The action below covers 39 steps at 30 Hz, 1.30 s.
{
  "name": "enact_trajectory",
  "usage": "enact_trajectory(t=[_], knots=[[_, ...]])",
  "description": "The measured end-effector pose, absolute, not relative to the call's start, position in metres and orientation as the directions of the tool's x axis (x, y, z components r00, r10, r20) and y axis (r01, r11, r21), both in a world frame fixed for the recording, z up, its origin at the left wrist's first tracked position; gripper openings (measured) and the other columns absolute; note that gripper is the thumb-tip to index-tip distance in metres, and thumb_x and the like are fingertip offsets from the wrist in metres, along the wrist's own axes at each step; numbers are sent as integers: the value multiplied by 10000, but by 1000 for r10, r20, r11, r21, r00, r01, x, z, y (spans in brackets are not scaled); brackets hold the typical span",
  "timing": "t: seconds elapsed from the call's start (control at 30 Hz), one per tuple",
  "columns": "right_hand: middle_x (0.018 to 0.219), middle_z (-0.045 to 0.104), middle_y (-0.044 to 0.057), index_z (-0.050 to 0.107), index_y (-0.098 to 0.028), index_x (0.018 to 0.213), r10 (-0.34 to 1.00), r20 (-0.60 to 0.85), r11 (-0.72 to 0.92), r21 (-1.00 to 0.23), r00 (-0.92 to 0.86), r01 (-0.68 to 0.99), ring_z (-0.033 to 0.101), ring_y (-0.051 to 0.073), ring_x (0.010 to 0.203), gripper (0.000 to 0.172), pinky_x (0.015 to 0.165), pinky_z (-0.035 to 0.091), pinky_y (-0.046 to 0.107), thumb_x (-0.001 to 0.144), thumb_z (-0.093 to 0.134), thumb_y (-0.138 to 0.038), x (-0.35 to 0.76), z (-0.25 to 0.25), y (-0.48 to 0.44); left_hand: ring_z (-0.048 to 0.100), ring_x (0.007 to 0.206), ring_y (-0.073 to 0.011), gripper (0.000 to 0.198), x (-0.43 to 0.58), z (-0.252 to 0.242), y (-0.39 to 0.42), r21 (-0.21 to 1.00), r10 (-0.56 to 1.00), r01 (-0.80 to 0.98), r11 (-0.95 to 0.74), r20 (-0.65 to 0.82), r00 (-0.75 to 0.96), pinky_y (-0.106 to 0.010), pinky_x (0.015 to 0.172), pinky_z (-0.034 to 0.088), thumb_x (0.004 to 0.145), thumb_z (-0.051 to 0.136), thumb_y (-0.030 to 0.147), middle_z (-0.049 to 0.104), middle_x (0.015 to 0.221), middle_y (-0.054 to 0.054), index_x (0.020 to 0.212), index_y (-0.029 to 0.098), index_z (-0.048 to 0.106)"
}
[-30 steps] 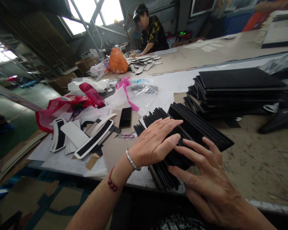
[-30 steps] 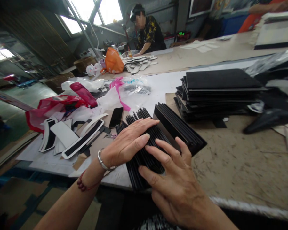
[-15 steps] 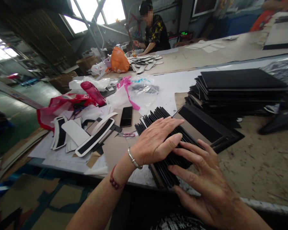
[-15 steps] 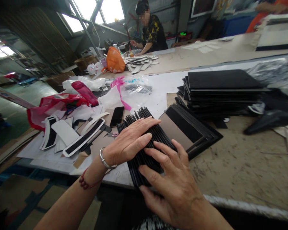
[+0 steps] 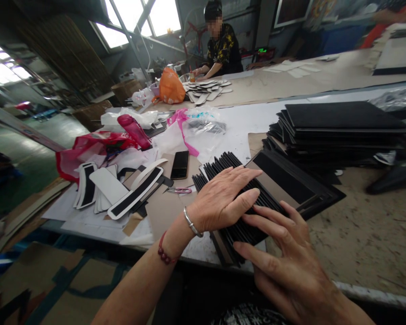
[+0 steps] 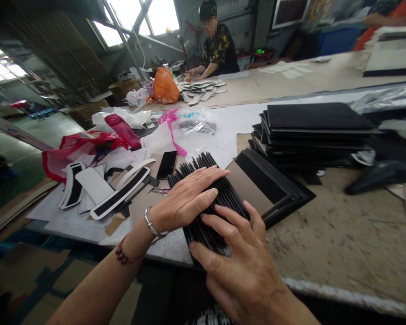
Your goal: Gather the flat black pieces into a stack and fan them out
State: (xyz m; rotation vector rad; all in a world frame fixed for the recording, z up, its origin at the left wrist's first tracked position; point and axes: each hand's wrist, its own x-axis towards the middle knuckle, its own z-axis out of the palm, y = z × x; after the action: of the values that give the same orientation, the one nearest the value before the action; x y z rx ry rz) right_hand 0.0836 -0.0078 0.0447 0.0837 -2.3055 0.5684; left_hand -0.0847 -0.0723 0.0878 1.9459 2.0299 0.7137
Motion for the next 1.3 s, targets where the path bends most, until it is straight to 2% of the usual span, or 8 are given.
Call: enact_trajectory(t=[0.17,0.43,0.67,0.9,1.0,1.1,1.17,1.3], knots=[[1175,548,63,666,-290,998,69,680,913,-338,-730,-229,447,272,1177,312,1012,236,603,820,481,-113,86,44,-8,304,1309,-117,442,-86,89,-72,497,984,868,-5,157,-85,-333,1120,165,940,242,341,427,1386,-47,1328,165,360],[1174,543,102,657,-226,991,23,657,914,-319,-754,-250,449,301,1178,251,1005,232,627,797,517,-151,88,45,-4,304,1306,-125,442,-86,86,-74,480,982,877,-26,175,-66,-341,1118,170,939,260,351,431,1381,-58,1323,161,371],[1046,613,58,654,-237,894,110,707,925,-330,-698,-189,520,251,1095,139,1035,228,575,762,621,-210,79,40,-14,302,1308,-162,446,-87,88,-75,462,984,885,-50,177,-36,-380,1124,172,934,281,350,423,1379,-71,1326,160,375],[914,653,-61,643,-324,836,16,860,994,-70,-510,-88,578,120,987,121,1110,197,397,797,597,-218,74,42,-4,333,1303,-227,418,-85,81,-75,301,972,952,-62,234,-10,-452,1101,264,921,324,343,427,1375,-69,1304,219,436],[972,657,6,633,-244,956,-43,800,999,42,-598,-16,571,143,1021,157,1060,307,378,821,564,-202,88,66,40,384,1276,-241,428,-90,74,-73,183,949,978,-101,313,40,-436,1056,344,914,324,346,451,1364,-68,1307,223,443],[1013,640,89,620,-169,955,118,778,977,19,-617,212,580,174,1001,157,899,456,361,856,500,-163,96,91,114,448,1226,-259,424,-94,72,-71,80,937,990,-116,339,82,-419,1000,410,897,347,363,504,1320,-67,1265,220,502],[1093,617,126,633,-148,959,212,722,933,51,-659,356,558,217,1058,190,899,451,402,875,483,-230,91,101,169,476,1198,-269,422,-95,72,-69,32,937,993,-117,334,100,-410,961,446,890,364,377,525,1298,-68,1249,222,523],[1303,484,205,562,-81,1200,490,342,833,88,-802,547,420,316,1230,518,1017,324,471,820,544,-432,74,104,252,475,1197,-270,417,-94,74,-71,52,939,994,-96,336,73,-409,966,441,887,381,374,519,1303,-67,1251,228,522]])
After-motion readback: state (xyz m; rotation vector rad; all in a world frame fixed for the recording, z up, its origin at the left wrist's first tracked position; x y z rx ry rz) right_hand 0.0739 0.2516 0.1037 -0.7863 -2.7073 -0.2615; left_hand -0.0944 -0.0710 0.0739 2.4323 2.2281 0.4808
